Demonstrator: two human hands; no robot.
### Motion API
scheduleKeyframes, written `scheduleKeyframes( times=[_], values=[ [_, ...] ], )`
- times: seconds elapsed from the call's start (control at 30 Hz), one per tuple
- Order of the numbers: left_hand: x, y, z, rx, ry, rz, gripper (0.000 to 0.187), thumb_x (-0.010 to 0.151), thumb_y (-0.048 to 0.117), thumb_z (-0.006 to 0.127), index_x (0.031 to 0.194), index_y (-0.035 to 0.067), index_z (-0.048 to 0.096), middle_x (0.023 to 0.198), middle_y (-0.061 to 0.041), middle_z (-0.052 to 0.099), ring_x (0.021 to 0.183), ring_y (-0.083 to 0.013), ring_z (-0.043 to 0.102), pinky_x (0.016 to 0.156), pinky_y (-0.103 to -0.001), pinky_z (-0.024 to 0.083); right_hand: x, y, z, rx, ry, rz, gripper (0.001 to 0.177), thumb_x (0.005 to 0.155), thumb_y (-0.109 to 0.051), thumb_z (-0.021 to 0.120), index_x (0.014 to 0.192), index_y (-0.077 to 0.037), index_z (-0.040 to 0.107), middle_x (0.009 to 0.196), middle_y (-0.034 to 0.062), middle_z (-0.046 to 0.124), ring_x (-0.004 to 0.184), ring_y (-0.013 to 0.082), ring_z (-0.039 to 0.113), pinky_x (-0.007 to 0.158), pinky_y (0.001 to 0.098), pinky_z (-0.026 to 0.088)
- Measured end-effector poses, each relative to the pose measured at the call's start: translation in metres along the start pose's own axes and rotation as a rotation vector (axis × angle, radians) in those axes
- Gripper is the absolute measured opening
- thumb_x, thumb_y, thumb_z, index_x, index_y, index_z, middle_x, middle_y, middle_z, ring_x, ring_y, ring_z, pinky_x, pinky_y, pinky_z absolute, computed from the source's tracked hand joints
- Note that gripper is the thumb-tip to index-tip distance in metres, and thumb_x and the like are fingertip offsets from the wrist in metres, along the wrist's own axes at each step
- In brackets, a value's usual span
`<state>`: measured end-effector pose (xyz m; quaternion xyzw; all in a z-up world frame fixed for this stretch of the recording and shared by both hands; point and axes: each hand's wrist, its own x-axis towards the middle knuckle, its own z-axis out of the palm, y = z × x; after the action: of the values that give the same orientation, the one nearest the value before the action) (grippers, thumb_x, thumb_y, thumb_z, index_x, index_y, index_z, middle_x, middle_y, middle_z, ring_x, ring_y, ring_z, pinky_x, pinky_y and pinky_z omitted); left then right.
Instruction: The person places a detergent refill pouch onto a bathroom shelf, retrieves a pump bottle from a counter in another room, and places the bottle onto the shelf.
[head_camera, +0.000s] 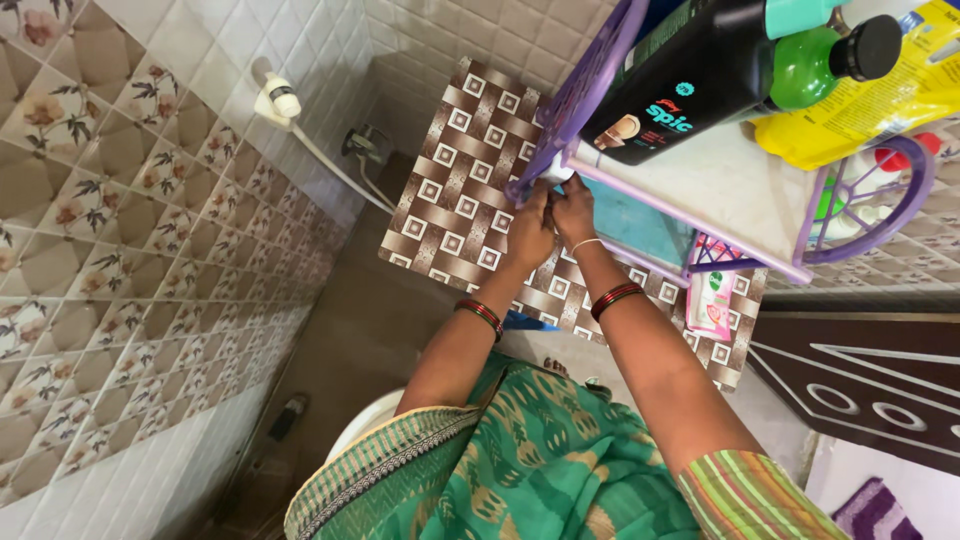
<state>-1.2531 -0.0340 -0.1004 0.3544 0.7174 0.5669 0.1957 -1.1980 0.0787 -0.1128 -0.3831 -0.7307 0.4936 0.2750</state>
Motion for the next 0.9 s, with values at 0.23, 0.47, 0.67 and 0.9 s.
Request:
scheduleKeyframes(
  times=[0.23,0.47,0.67,0.9],
  values=[
    [-0.012,0.018,-0.006,0.076,-0.012,-0.040,0.059,0.093,0.008,0.054,0.150,-0.003,0.042,0.108,-0.030,0.069,0.096,-0.0475,0.068,0.080,-0.053,0.053,-0.007,-0.006,-0.009,-0.397,-0.069,-0.073,0.036,0.088,-0.007,0.069,0.123,-0.002,0.063,0.113,0.0266,0.071,0.104,0.0437,0.068,0.084,0.0468,0.055],
    [-0.032,0.027,-0.007,0.182,-0.058,0.095,0.068,0.088,0.005,0.056,0.151,-0.009,0.035,0.150,-0.032,0.046,0.127,-0.0476,0.054,0.099,-0.050,0.050,-0.035,-0.020,-0.028,-0.446,-0.071,-0.120,0.050,0.092,-0.008,0.063,0.139,0.002,0.050,0.123,0.0303,0.065,0.109,0.0434,0.069,0.090,0.0456,0.057],
    [-0.058,0.049,-0.006,0.221,-0.167,0.295,0.067,0.088,-0.005,0.055,0.152,-0.008,0.035,0.157,-0.032,0.040,0.145,-0.0459,0.041,0.118,-0.048,0.041,-0.084,-0.061,-0.069,-0.602,-0.135,-0.422,0.055,0.088,0.001,0.059,0.143,-0.003,0.055,0.150,0.0239,0.054,0.130,0.0402,0.056,0.109,0.0452,0.049],
    [-0.091,0.091,0.042,0.412,-0.321,0.501,0.071,0.092,0.006,0.052,0.156,-0.010,0.027,0.164,-0.029,0.026,0.153,-0.0463,0.026,0.125,-0.052,0.026,-0.141,-0.057,-0.147,-0.799,-0.098,-0.430,0.072,0.087,-0.003,0.056,0.155,0.007,0.031,0.148,0.0281,0.049,0.140,0.0438,0.044,0.112,0.0523,0.038]
  ],
)
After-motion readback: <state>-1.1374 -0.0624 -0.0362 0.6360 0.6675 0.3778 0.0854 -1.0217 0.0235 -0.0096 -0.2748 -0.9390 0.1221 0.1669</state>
